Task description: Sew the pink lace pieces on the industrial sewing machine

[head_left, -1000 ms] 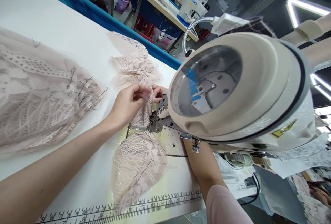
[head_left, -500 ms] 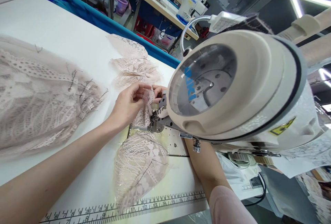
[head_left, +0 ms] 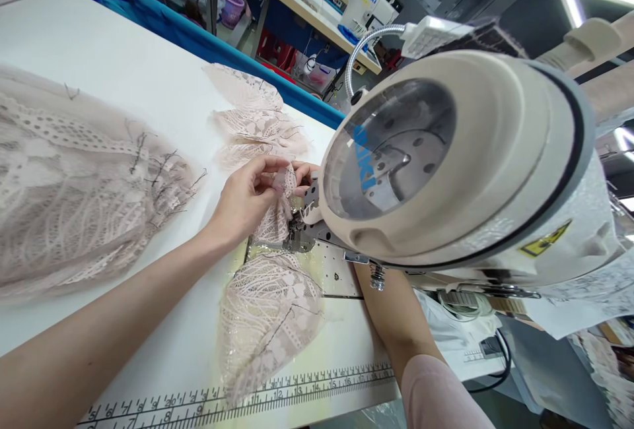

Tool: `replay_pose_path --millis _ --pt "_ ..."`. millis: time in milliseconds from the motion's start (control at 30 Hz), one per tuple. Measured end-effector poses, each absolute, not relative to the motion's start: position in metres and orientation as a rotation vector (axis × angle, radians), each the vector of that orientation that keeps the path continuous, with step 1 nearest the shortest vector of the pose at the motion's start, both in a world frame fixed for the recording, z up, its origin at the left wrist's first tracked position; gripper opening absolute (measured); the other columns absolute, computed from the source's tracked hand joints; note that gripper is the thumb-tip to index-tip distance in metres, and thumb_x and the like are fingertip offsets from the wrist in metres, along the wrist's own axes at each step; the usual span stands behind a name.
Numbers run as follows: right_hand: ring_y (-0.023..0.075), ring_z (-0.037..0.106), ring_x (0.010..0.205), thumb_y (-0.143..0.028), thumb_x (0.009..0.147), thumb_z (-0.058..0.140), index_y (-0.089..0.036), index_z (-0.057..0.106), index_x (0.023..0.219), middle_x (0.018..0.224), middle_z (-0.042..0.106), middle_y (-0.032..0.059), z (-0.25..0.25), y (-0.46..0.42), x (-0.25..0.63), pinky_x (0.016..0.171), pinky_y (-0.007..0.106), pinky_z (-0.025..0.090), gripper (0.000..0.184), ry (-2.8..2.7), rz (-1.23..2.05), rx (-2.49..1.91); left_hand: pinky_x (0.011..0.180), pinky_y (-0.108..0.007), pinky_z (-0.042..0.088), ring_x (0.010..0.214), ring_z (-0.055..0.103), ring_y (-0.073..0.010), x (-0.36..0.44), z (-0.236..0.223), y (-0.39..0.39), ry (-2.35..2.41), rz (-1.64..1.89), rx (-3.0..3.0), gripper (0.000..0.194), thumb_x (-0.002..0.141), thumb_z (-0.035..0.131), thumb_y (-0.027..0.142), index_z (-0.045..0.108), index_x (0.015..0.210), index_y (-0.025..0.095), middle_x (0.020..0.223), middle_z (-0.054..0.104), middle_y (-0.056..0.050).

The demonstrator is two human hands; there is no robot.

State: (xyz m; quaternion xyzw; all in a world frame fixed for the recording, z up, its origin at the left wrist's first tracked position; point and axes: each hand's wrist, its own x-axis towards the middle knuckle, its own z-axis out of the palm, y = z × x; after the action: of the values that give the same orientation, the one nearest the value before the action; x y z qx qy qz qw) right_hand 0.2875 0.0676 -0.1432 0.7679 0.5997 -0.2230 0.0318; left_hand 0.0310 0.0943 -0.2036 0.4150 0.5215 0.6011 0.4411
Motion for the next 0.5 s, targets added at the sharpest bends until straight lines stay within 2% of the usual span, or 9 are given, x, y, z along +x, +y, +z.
replay_pose_path --millis 100,200,333,500 --pt "0.0255 0.059 0.110 -0.034 0.082 0.041 -0.037 0.067 0.117 0.127 0.066 0.0017 -0.1427 0.0669 0.2853 0.098 0.038 0.042 0.043 1.871 -0.677 2.377 0.075 -0.030 0.048 0.085 0.063 -0.0161 0.0312 -0.2025 0.0937 1.310 1.482 1.022 0.041 0.071 0.053 0.005 0.063 0.108 0.021 0.090 0.067 -0.001" --pt "0.0257 0.059 0.112 -0.033 0.082 0.041 -0.034 0.066 0.119 0.125 0.067 0.0041 -0.1404 0.0664 0.2824 0.100 0.037 0.041 0.044 1.895 -0.679 2.391 0.071 -0.030 0.048 0.083 0.063 -0.0162 0.0317 -0.2015 0.0929 1.329 1.479 1.024 0.041 0.071 0.053 0.006 0.063 0.107 0.022 0.088 0.066 -0.001" --pt "0.0264 0.058 0.116 -0.034 0.083 0.041 -0.030 0.064 0.123 0.133 0.062 0.0067 -0.1393 0.0657 0.2819 0.102 0.037 0.040 0.047 1.915 -0.685 2.394 0.071 -0.029 0.049 0.083 0.063 -0.0160 0.0324 -0.2017 0.0927 1.330 1.505 1.023 0.038 0.072 0.053 0.007 0.064 0.105 0.021 0.090 0.067 -0.002" --pt "0.0254 0.060 0.112 -0.033 0.080 0.043 -0.026 0.067 0.118 0.123 0.068 0.0078 -0.1440 0.0668 0.2862 0.106 0.034 0.038 0.046 1.879 -0.697 2.432 0.075 -0.028 0.051 0.090 0.064 -0.0162 0.0319 -0.1992 0.0928 1.297 1.496 1.018 0.038 0.073 0.052 0.007 0.063 0.107 0.020 0.093 0.068 -0.002"
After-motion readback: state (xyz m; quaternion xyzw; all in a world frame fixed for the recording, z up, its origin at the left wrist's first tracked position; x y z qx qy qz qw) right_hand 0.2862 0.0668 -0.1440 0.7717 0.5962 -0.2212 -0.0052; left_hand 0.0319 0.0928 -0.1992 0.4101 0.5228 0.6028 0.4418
